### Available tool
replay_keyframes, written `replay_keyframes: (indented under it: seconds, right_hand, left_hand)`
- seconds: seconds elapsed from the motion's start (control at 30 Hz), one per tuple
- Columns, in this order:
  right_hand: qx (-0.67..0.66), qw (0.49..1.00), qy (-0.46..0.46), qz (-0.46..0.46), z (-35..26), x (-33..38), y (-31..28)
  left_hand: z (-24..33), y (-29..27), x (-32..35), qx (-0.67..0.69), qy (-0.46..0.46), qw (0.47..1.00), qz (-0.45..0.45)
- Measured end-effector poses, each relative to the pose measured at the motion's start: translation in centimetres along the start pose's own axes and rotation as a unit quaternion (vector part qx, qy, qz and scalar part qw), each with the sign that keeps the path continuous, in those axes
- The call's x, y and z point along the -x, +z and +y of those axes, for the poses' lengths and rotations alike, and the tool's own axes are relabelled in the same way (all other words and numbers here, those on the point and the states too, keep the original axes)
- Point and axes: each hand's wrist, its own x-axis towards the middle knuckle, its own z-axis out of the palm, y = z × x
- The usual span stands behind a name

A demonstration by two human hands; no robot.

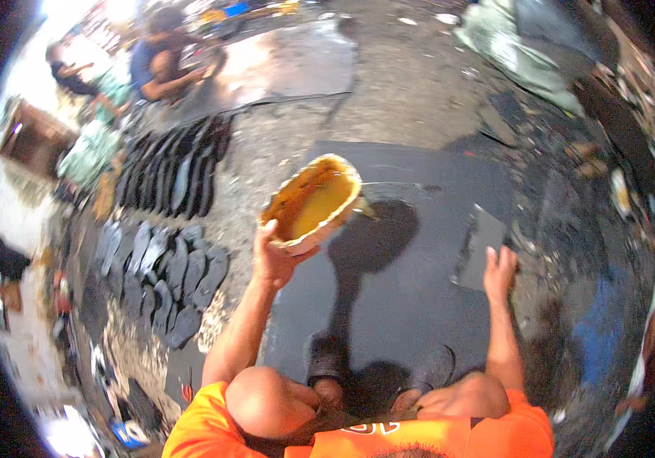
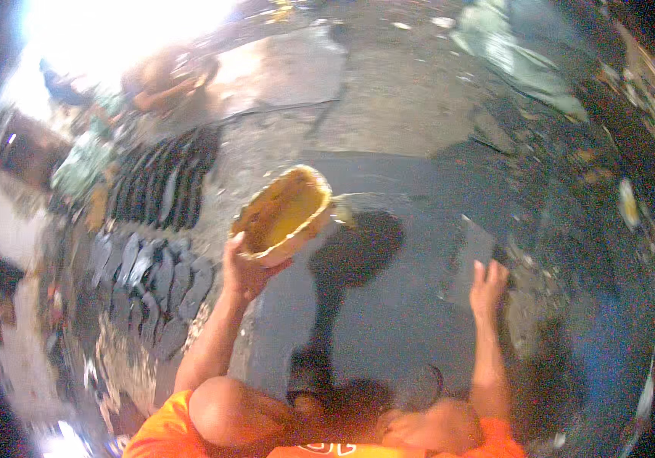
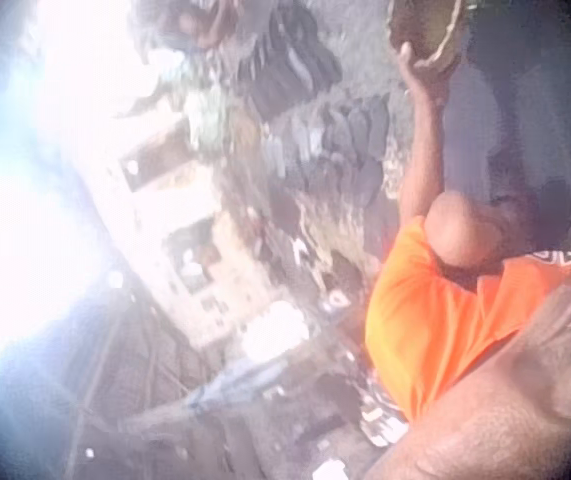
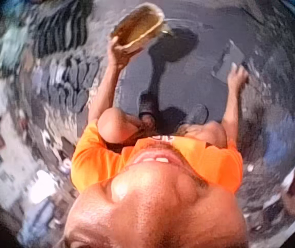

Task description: The person applies a yellow adhesive to a large black rubber sheet using a brush, then pours more adhesive from a container. The person also handles and arranges flip-flops on the floor.

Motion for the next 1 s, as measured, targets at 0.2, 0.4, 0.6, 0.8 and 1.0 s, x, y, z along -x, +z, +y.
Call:
replay_keyframes:
  seconds: [0.2, 0.4, 0.6, 0.8, 1.0]
  right_hand:
    - [-0.185, 0.953, 0.105, -0.216, -4.2, -3.1, -1.5]
    - [-0.318, 0.915, 0.191, -0.159, -4.4, -3.5, -1.3]
    - [-0.380, 0.914, 0.113, -0.086, -7.5, -7.7, -6.0]
    - [-0.298, 0.946, 0.025, -0.123, -12.3, -10.4, -9.4]
    - [-0.281, 0.956, -0.060, -0.058, -13.3, -10.9, -8.7]
  left_hand:
    - [0.9, 3.4, -0.7, -0.109, 0.034, 0.993, -0.031]
    - [3.3, 4.9, -3.4, -0.234, 0.048, 0.967, -0.089]
    - [3.9, 8.9, -6.1, -0.309, 0.074, 0.940, -0.122]
    - [3.6, 14.0, -7.6, -0.325, 0.125, 0.923, -0.163]
    - [3.2, 16.5, -7.0, -0.312, 0.146, 0.919, -0.192]
